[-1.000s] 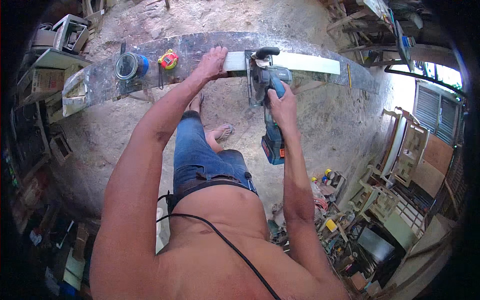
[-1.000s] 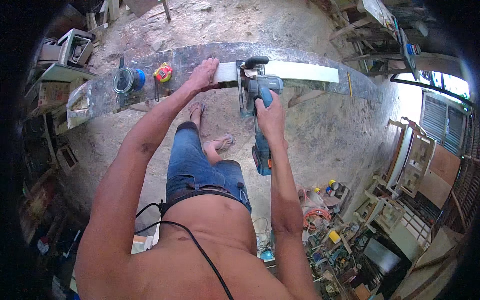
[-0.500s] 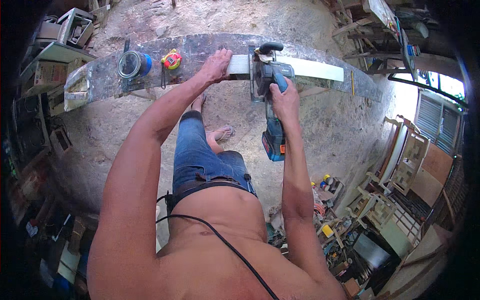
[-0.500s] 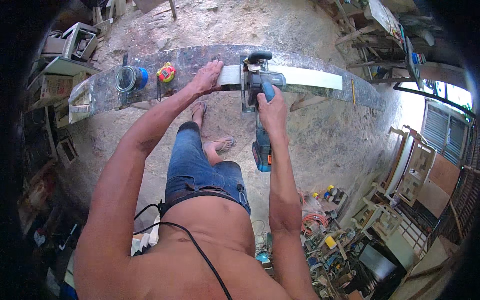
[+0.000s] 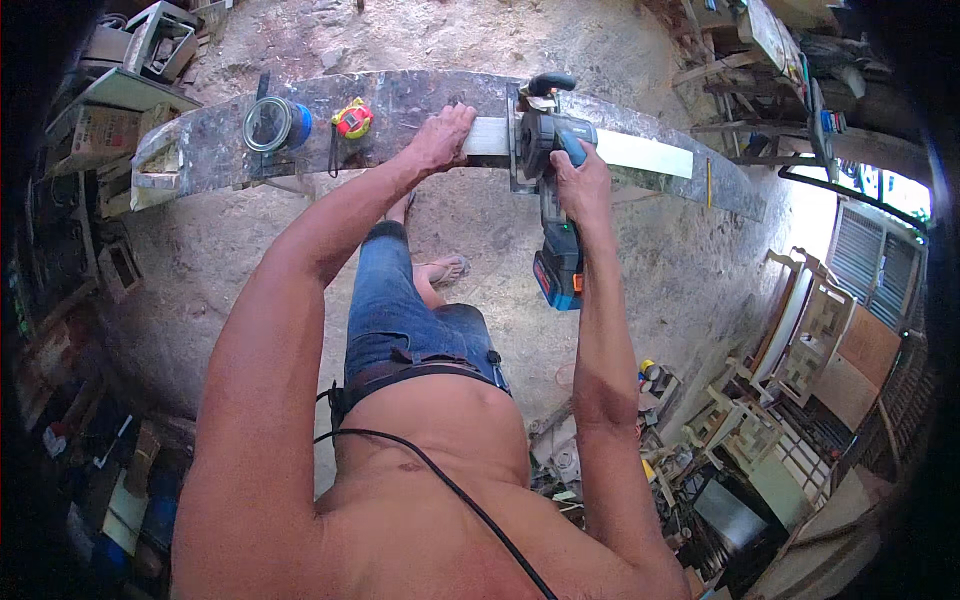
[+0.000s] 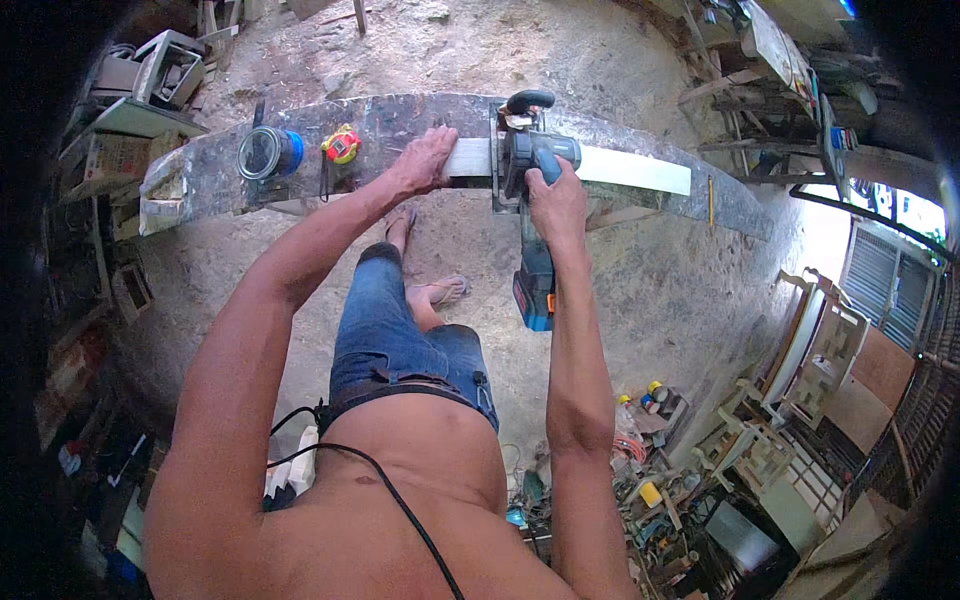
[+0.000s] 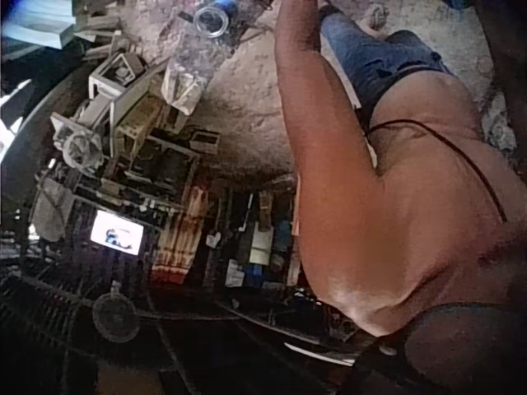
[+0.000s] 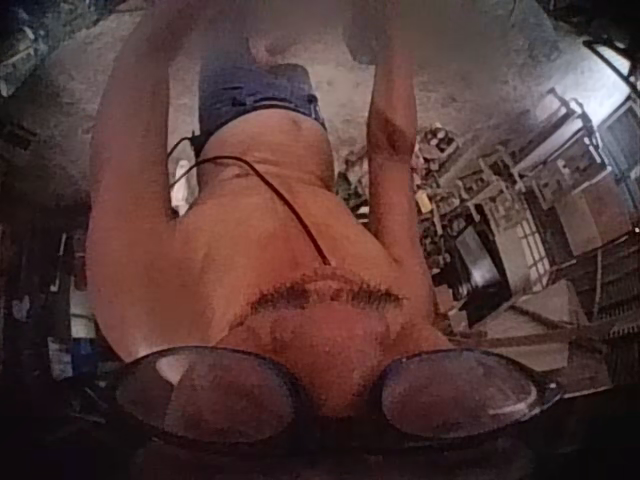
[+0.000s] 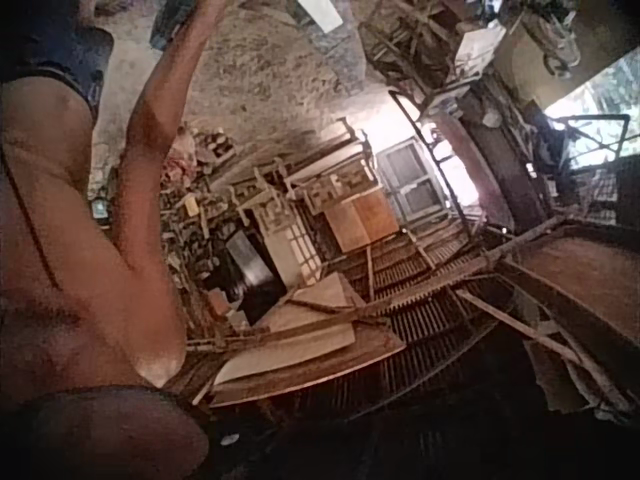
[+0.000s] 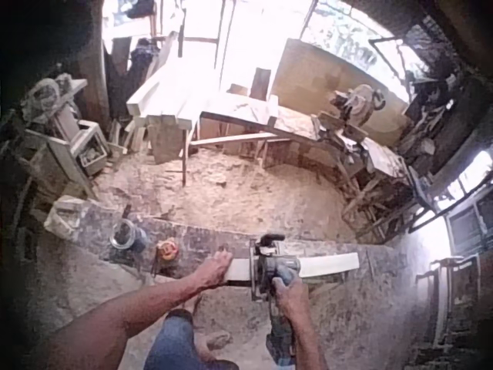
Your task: Using a circular saw to cut a series of notches into a wooden plank.
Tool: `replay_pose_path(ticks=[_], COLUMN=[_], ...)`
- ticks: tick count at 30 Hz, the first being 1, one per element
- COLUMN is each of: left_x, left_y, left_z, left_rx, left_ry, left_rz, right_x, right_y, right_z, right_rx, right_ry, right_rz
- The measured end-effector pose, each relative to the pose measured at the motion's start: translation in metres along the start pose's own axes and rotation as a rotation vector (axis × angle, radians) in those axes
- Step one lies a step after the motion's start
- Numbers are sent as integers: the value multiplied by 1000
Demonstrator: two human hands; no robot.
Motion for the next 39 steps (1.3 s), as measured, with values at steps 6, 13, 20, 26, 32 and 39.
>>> replay_pose_path(ticks=[6,13,20,26,32,39], left_x=[2,-2,-13,-32,-21,10], left_y=[3,-1,-127,-132,-45,-5], left_z=[2,9,42,64,44,-14], left_rx=[22,32,154,212,83,137], left_ry=[-55,-87,-699,-623,-306,124], left_rz=[24,26,-368,-532,-116,22], right_x=[-1,50,95,96,60,5], right_y=[-6,-43,-50,17,40,39], right_z=[20,-1,-80,-110,-122,-111], right_rx=[-37,93,90,17,-108,55], right_ry=[-62,113,65,123,74,84], right_rz=[25,252,290,226,251,126])
Point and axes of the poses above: each hand's wrist, its own z-axis towards the middle knuckle, its own x-axis out of the back of the hand, y = z × x, the point moved 8 cm from there along z, towards the middle knuckle, and after that the axes turned 9 degrees about -x, right-handed, at the moved point
